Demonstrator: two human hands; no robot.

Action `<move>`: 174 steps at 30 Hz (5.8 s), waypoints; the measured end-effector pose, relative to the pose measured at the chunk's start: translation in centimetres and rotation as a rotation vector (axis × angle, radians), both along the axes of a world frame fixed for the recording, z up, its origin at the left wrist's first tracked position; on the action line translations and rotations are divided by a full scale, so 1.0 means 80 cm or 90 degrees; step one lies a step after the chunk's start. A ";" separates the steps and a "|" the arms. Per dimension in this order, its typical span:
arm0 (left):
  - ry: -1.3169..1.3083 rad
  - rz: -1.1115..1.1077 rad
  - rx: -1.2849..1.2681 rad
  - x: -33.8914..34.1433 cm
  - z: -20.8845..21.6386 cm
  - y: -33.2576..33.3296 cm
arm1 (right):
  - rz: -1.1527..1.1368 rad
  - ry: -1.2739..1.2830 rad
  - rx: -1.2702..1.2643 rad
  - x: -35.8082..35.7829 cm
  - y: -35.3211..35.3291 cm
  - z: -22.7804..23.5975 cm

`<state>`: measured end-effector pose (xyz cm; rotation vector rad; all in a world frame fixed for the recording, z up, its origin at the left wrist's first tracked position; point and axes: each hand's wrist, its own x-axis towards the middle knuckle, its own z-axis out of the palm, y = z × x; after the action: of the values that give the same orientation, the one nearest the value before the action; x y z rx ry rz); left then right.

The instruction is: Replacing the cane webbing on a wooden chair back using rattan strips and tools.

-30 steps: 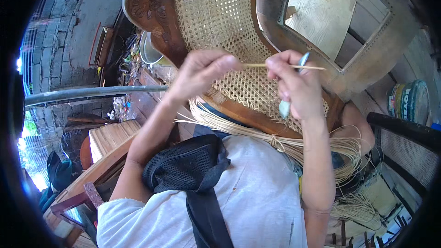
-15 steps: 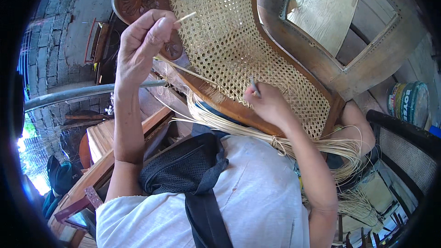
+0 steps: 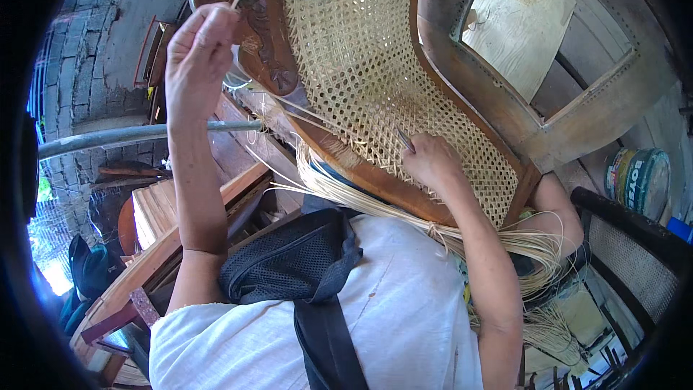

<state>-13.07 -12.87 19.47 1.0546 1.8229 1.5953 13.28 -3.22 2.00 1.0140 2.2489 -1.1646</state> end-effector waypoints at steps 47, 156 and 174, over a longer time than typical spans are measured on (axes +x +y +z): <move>0.420 -0.314 -0.688 -0.013 -0.033 -0.118 | -0.397 0.333 -0.428 -0.025 -0.039 -0.029; 0.385 0.447 -0.349 -0.104 -0.056 -0.252 | -0.303 0.177 0.102 0.078 0.017 -0.041; -0.096 -0.085 -0.076 0.096 -0.030 0.048 | -0.037 0.215 -0.082 0.029 -0.004 0.050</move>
<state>-5.36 -9.05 17.06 0.9560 1.6885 1.4295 15.63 -3.55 6.02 0.8922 2.3674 -1.5874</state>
